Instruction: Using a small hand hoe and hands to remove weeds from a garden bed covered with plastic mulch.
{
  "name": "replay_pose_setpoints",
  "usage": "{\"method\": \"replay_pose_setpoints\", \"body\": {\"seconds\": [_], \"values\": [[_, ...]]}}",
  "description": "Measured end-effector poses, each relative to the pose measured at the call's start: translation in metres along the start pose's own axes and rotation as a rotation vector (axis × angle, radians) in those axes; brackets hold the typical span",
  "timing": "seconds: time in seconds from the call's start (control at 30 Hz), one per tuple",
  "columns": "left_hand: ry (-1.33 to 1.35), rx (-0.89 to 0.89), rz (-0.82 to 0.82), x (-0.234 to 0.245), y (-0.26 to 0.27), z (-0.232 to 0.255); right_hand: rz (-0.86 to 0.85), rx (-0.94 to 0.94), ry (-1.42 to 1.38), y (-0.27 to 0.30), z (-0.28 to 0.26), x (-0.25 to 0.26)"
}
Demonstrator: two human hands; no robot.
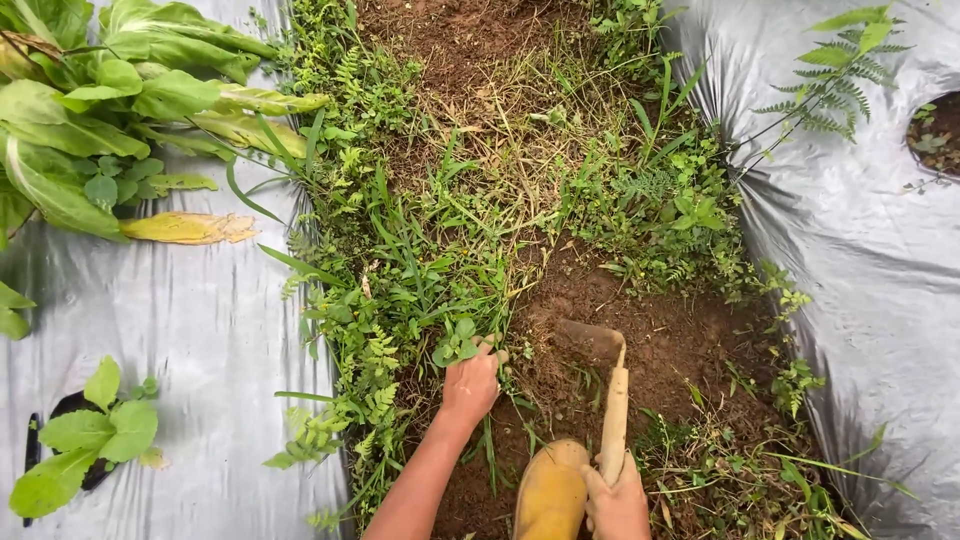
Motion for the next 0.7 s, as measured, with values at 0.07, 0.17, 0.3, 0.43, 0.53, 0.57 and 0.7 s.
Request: {"method": "replay_pose_setpoints", "body": {"seconds": [0.07,0.17,0.3,0.43,0.53,0.57,0.7], "values": [[0.049,-0.001,-0.004,0.009,-0.004,0.001,0.015,0.039,0.001,-0.006,-0.035,0.007],[0.135,0.092,-0.065,0.008,0.005,0.003,0.032,0.089,-0.302,-0.006,-0.071,0.007],[0.116,0.091,-0.076,0.006,0.004,0.003,-0.156,0.104,-0.080,-0.009,-0.058,-0.006],[0.072,0.080,-0.060,-0.005,0.003,-0.001,-0.098,0.082,0.095,-0.005,-0.078,0.001],[0.161,0.167,-0.131,0.008,0.010,0.008,0.059,0.224,-0.160,-0.005,-0.121,0.003],[0.163,0.172,-0.131,0.007,0.009,0.006,0.055,0.225,-0.157,-0.011,-0.128,-0.004],[0.127,0.154,-0.132,0.001,0.005,0.005,-0.034,0.286,-0.079,-0.032,-0.127,-0.027]]}}
Point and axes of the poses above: each hand's wrist, its own y-axis away from the middle knuckle, its own x-axis out of the back of the hand, z = x × y, the point moved 3 cm from there along -y, towards the middle knuckle, and after that the axes turned 3 degrees about -y, right-handed, at the moved point
